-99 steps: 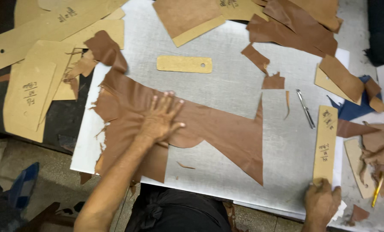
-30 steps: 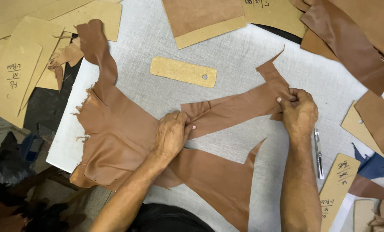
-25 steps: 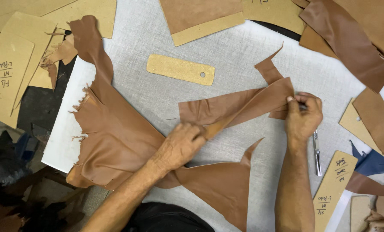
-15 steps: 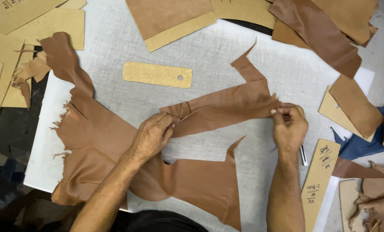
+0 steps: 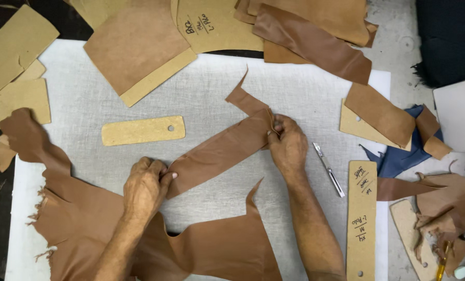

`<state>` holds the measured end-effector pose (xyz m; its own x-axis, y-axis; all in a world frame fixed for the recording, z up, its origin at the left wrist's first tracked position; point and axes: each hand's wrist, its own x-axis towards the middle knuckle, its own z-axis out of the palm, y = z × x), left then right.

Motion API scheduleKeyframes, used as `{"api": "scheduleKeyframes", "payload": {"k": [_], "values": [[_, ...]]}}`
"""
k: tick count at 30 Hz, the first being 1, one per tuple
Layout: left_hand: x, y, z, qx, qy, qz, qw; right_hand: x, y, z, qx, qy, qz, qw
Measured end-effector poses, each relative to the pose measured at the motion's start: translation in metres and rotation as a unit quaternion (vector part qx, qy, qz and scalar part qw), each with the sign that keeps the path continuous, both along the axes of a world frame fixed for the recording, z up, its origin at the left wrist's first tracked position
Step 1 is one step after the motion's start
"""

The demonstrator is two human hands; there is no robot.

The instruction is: The person uses a utility knife to cut brown leather pieces following cardboard templates on a worktable. The person repeatedly positions templates, cuts around them, removes the cut leather pieces, and repositions templates to continue cutting.

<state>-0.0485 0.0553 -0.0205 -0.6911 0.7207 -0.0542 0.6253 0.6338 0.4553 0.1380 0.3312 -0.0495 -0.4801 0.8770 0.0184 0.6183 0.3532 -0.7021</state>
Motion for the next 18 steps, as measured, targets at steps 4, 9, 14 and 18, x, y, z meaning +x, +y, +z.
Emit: {"api": "scheduleKeyframes", "payload": {"k": [4, 9, 14, 18], "values": [[0.003, -0.007, -0.014, 0.062, 0.035, -0.080, 0.994, 0.009, -0.003, -0.003, -0.014, 0.135, -0.016, 0.991], [-0.018, 0.041, 0.005, 0.159, -0.190, 0.017, 0.969, 0.024, 0.021, 0.012, -0.126, 0.186, -0.044, 0.974], [-0.063, 0.136, 0.064, 0.368, -0.245, -0.041, 0.896, 0.046, 0.082, 0.060, 0.046, 0.279, -0.036, 0.958], [-0.065, 0.092, 0.099, 0.295, -0.063, -0.152, 0.941, 0.103, 0.068, 0.083, 0.188, 0.212, -0.019, 0.959]]}}
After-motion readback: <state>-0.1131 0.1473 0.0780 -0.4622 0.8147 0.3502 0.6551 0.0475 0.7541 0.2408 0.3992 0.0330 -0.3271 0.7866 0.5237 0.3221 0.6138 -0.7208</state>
